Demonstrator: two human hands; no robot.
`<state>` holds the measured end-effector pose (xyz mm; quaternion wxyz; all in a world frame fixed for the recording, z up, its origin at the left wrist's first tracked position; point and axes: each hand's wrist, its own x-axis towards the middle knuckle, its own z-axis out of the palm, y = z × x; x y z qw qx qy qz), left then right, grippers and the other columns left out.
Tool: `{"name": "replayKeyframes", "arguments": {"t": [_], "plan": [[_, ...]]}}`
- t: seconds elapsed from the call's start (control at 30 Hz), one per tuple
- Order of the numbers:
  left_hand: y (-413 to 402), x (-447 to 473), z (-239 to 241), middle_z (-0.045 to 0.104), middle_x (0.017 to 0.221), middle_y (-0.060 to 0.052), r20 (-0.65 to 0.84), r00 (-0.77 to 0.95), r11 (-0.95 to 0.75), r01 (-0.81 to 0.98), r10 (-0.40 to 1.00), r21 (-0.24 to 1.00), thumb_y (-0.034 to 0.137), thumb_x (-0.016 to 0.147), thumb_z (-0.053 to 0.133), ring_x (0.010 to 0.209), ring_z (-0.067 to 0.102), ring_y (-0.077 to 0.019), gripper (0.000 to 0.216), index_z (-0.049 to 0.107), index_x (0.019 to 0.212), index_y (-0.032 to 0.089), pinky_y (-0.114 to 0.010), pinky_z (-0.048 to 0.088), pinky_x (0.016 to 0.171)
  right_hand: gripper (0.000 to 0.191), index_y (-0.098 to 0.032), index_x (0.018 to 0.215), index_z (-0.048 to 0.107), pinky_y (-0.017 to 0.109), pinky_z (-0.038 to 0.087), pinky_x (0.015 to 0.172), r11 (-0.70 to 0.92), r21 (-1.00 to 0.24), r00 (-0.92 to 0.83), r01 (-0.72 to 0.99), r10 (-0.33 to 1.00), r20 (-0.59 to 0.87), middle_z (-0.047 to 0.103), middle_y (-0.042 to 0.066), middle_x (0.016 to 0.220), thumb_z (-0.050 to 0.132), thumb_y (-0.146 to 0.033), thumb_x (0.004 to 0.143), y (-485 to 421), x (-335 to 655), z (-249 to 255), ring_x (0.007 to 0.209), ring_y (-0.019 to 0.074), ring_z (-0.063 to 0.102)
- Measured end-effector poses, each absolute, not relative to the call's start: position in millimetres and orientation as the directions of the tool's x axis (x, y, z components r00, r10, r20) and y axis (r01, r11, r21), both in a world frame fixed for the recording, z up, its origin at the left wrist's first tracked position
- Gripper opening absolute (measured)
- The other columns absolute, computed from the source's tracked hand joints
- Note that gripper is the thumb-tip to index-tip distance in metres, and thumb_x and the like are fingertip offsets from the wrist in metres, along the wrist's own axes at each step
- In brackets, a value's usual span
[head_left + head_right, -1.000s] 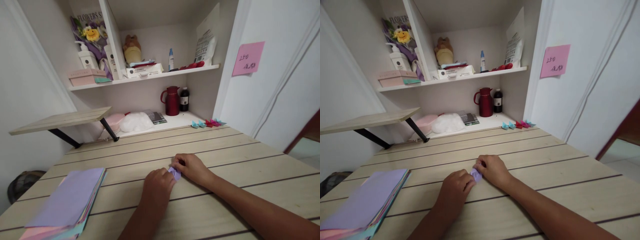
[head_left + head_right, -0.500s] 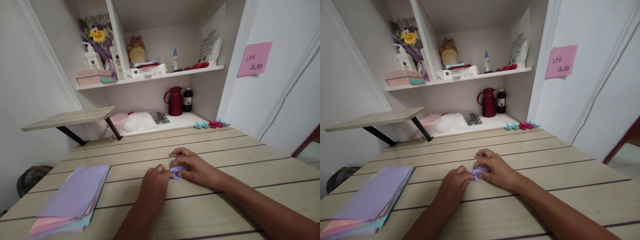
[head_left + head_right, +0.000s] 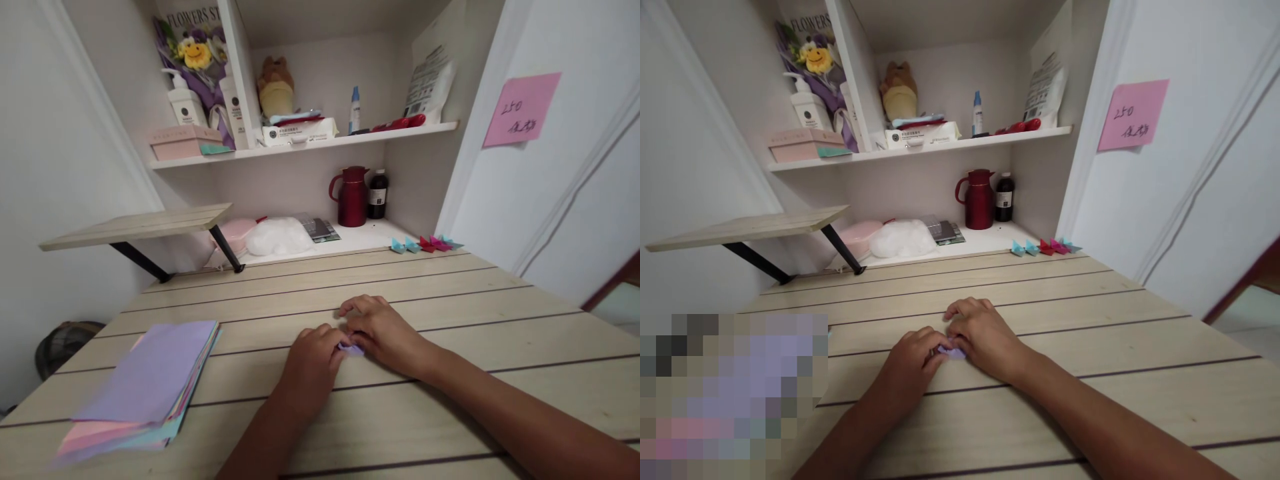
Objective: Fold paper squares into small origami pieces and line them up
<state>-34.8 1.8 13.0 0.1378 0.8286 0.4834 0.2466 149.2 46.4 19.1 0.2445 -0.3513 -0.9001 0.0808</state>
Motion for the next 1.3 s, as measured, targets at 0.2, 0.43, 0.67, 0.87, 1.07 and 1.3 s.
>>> {"name": "replayKeyframes", "arguments": {"t": [0.2, 0.43, 0.67, 0.87, 1.07, 1.3], "plan": [[7.4, -41.4, 7.0, 0.063, 0.085, 0.004, 0.202, 0.278, -0.342, 0.702, 0.939, 0.625, 0.016, 0.074, 0.063, 0.07, 0.055, -0.0138, 0.042, 0.052, 0.114, 0.025, -0.026, 0.041, 0.07, 0.02, -0.028, 0.086, 0.071, 0.045, 0.036, 0.096, 0.713, -0.382, -0.611, 0.588, 0.701, 0.368, 0.058, 0.004, 0.123, 0.057, -0.014, 0.082, 53.2, 158.0, 15.2, 0.115, 0.0245, 0.052], [14.9, -46.9, -1.0, 0.061, 0.086, 0.004, 0.216, 0.225, -0.312, 0.702, 0.95, 0.64, 0.015, 0.074, 0.059, 0.069, 0.056, -0.0134, 0.055, 0.046, 0.126, 0.027, -0.027, 0.044, 0.077, 0.049, -0.031, 0.124, 0.056, 0.044, 0.041, 0.096, 0.598, -0.448, -0.367, 0.665, 0.784, 0.501, 0.052, 0.007, 0.128, 0.049, -0.011, 0.08, 68.8, 184.1, 29.5, 0.115, 0.0239, 0.052], [8.8, -46.5, 5.8, 0.056, 0.122, -0.009, 0.281, 0.069, -0.206, 0.844, 0.957, 0.495, 0.017, 0.078, 0.055, 0.117, 0.049, -0.0238, 0.045, 0.053, 0.123, 0.022, -0.038, 0.033, 0.099, 0.03, -0.021, 0.11, 0.059, 0.035, 0.05, 0.07, 0.405, -0.669, -0.161, 0.623, 0.904, 0.397, 0.064, 0.003, 0.087, 0.048, -0.024, 0.083, 79.3, 193.7, 13.4, 0.071, 0.0192, 0.061], [6.4, -46.5, 9.6, 0.057, 0.126, -0.008, 0.245, 0.089, -0.194, 0.874, 0.965, 0.446, 0.018, 0.081, 0.054, 0.121, 0.045, -0.0246, 0.039, 0.057, 0.12, 0.023, -0.04, 0.029, 0.102, 0.033, -0.021, 0.111, 0.06, 0.034, 0.048, 0.081, 0.439, -0.696, -0.246, 0.568, 0.898, 0.365, 0.066, 0.003, 0.093, 0.056, -0.024, 0.078, 71.6, 175.9, 1.8, 0.086, 0.0202, 0.062], [6.0, -46.5, 9.8, 0.062, 0.117, -0.004, 0.269, 0.146, -0.258, 0.855, 0.952, 0.45, 0.017, 0.08, 0.055, 0.114, 0.05, -0.023, 0.029, 0.063, 0.107, 0.025, -0.04, 0.031, 0.098, 0.029, -0.023, 0.104, 0.06, 0.03, 0.047, 0.072, 0.468, -0.699, -0.316, 0.541, 0.883, 0.347, 0.065, -0.001, 0.081, 0.064, -0.025, 0.075, 62.5, 150.4, 2.6, 0.075, 0.0176, 0.061], [10.1, -48.0, 7.3, 0.064, 0.111, -0.003, 0.309, 0.151, -0.292, 0.825, 0.939, 0.484, 0.017, 0.079, 0.056, 0.11, 0.052, -0.0232, 0.024, 0.065, 0.1, 0.026, -0.041, 0.033, 0.095, 0.026, -0.024, 0.101, 0.061, 0.028, 0.046, 0.067, 0.458, -0.679, -0.309, 0.574, 0.889, 0.338, 0.065, -0.002, 0.078, 0.062, -0.024, 0.075, 82.0, 137.6, -6.4, 0.069, 0.0165, 0.06]]}}
